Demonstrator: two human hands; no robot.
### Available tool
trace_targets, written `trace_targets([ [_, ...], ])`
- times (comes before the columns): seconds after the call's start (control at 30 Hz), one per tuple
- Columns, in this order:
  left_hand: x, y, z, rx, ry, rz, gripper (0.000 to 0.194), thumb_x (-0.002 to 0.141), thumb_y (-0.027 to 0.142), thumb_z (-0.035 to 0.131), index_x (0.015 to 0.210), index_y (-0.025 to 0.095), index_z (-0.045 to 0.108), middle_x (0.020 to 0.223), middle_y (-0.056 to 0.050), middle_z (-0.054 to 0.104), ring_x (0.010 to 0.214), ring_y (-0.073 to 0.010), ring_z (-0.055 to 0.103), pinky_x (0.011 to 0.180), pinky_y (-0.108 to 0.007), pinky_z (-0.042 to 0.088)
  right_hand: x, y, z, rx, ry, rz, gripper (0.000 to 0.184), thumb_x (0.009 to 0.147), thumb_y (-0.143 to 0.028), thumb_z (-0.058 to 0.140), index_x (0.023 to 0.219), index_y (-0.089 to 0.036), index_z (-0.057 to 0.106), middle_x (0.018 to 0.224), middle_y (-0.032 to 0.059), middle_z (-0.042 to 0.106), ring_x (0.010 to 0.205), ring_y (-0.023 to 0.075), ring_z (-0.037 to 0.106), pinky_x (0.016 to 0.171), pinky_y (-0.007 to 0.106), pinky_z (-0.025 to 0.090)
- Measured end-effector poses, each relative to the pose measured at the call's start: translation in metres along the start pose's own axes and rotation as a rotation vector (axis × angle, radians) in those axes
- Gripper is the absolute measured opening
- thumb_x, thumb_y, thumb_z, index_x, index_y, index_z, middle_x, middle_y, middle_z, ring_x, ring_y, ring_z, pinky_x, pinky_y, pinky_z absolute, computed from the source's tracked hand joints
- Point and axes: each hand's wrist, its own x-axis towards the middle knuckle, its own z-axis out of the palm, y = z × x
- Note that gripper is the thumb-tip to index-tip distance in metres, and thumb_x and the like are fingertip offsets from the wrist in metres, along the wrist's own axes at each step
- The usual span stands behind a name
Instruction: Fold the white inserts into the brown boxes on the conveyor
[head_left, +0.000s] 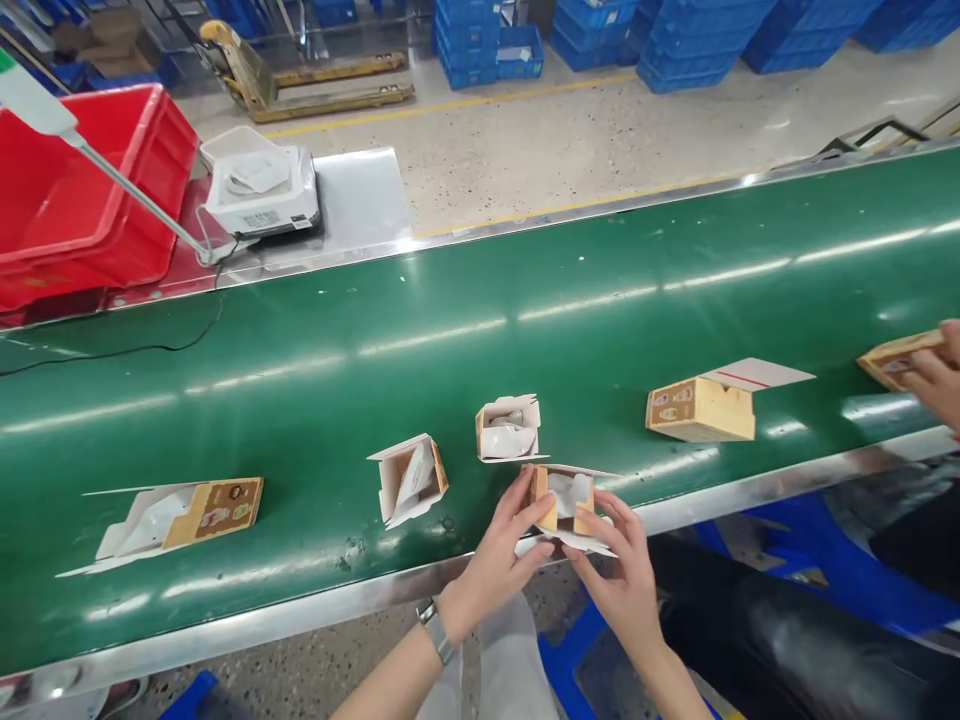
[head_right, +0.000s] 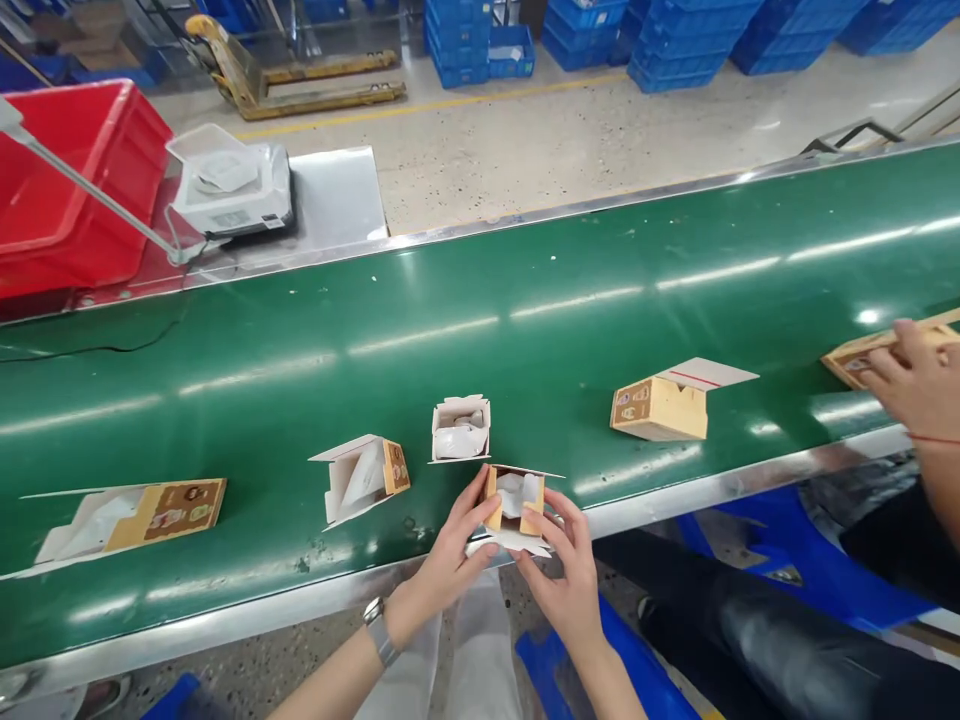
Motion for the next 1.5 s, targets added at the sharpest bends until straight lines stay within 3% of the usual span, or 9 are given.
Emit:
trace_targets([
  [0.2, 0.015, 0.011, 0.012, 0.247, 0.066, 0.021, 0.053, 0.095, 0.033, 0.062, 0.146, 0.036, 0.05, 0.167, -0.006, 0.03, 0.154, -0.0302, 0.031, 0.123, -0.054, 0.036, 0.009, 0.014, -0.01, 0.097, -0.025, 0.065, 0.031, 0.093, -0.034, 0.065, 0.124, -0.033, 0.069, 0.145, 0.0083, 0.048, 0.132, 0.0297, 0.053, 0.097, 0.047, 0.055],
  [0.43, 0.045, 0.039, 0.047, 0.017, 0.352, -0.188, 0.021, 0.098, 0.032, 0.056, 0.102, 0.023, 0.074, 0.149, -0.01, 0.057, 0.143, -0.0286, 0.049, 0.117, -0.048, 0.044, 0.028, 0.01, -0.011, 0.208, 0.107, 0.371, 0.029, 0.094, -0.044, 0.06, 0.082, -0.021, 0.073, 0.136, 0.0118, 0.056, 0.13, 0.0296, 0.054, 0.108, 0.05, 0.046],
  [0.53, 0.056, 0.044, 0.063, -0.142, 0.494, -0.254, 0.017, 0.095, 0.033, 0.062, 0.105, 0.022, 0.071, 0.141, -0.012, 0.062, 0.135, -0.0277, 0.057, 0.114, -0.046, 0.046, 0.034, -0.001, -0.006, 0.311, 0.242, 0.503, 0.022, 0.09, -0.043, 0.066, 0.094, -0.022, 0.067, 0.133, 0.0117, 0.056, 0.129, 0.0277, 0.055, 0.107, 0.048, 0.047],
  [0.6, 0.063, 0.044, 0.069, -0.28, 0.564, -0.271, 0.038, 0.089, 0.032, 0.07, 0.125, 0.025, 0.061, 0.138, -0.011, 0.063, 0.132, -0.0256, 0.058, 0.114, -0.044, 0.045, 0.037, -0.004, -0.005, 0.438, 0.351, 0.578, 0.04, 0.085, -0.042, 0.072, 0.118, -0.026, 0.058, 0.136, 0.0113, 0.055, 0.128, 0.0264, 0.056, 0.104, 0.047, 0.049],
  [0.7, 0.075, 0.041, 0.07, -0.465, 0.508, -0.313, 0.055, 0.083, 0.032, 0.076, 0.132, 0.026, 0.053, 0.139, -0.009, 0.06, 0.131, -0.024, 0.057, 0.114, -0.04, 0.044, 0.042, 0.002, -0.008, 0.617, 0.341, 0.708, 0.064, 0.082, -0.043, 0.074, 0.137, -0.027, 0.046, 0.143, 0.0123, 0.054, 0.13, 0.0268, 0.056, 0.106, 0.046, 0.048],
  [0.9, 0.098, 0.049, 0.07, -0.655, 0.357, -0.527, 0.051, 0.079, 0.029, 0.075, 0.127, 0.024, 0.058, 0.127, -0.006, 0.066, 0.116, -0.0233, 0.064, 0.097, -0.034, 0.052, 0.056, 0.014, -0.02, 0.655, 0.224, 0.839, 0.053, 0.082, -0.045, 0.067, 0.13, -0.026, 0.054, 0.141, 0.0084, 0.057, 0.125, 0.0263, 0.058, 0.104, 0.042, 0.048],
  [1.27, 0.122, 0.047, 0.099, -0.39, 0.334, -0.459, 0.044, 0.089, 0.022, 0.059, 0.132, 0.027, 0.054, 0.126, -0.005, 0.067, 0.109, -0.02, 0.068, 0.094, -0.033, 0.057, 0.07, 0.029, -0.036, 0.46, 0.189, 0.813, 0.045, 0.089, -0.047, 0.058, 0.127, -0.024, 0.053, 0.129, 0.011, 0.063, 0.107, 0.0244, 0.068, 0.087, 0.038, 0.058],
  [1.4, 0.121, 0.06, 0.092, -0.299, 0.258, -0.396, 0.052, 0.091, 0.029, 0.062, 0.142, 0.027, 0.048, 0.136, -0.008, 0.062, 0.119, -0.0226, 0.065, 0.102, -0.038, 0.054, 0.069, 0.035, -0.053, 0.421, 0.155, 0.73, 0.056, 0.091, -0.05, 0.059, 0.14, -0.024, 0.048, 0.147, 0.0139, 0.053, 0.125, 0.0268, 0.06, 0.099, 0.041, 0.055],
  [1.5, 0.105, 0.068, 0.083, -0.06, 0.343, -0.341, 0.035, 0.088, 0.03, 0.067, 0.121, 0.023, 0.061, 0.124, -0.009, 0.066, 0.119, -0.0255, 0.063, 0.104, -0.042, 0.053, 0.071, 0.04, -0.07, 0.328, 0.037, 0.578, 0.083, 0.081, -0.047, 0.074, 0.151, -0.027, 0.034, 0.157, 0.0146, 0.041, 0.14, 0.0293, 0.047, 0.109, 0.046, 0.047],
])
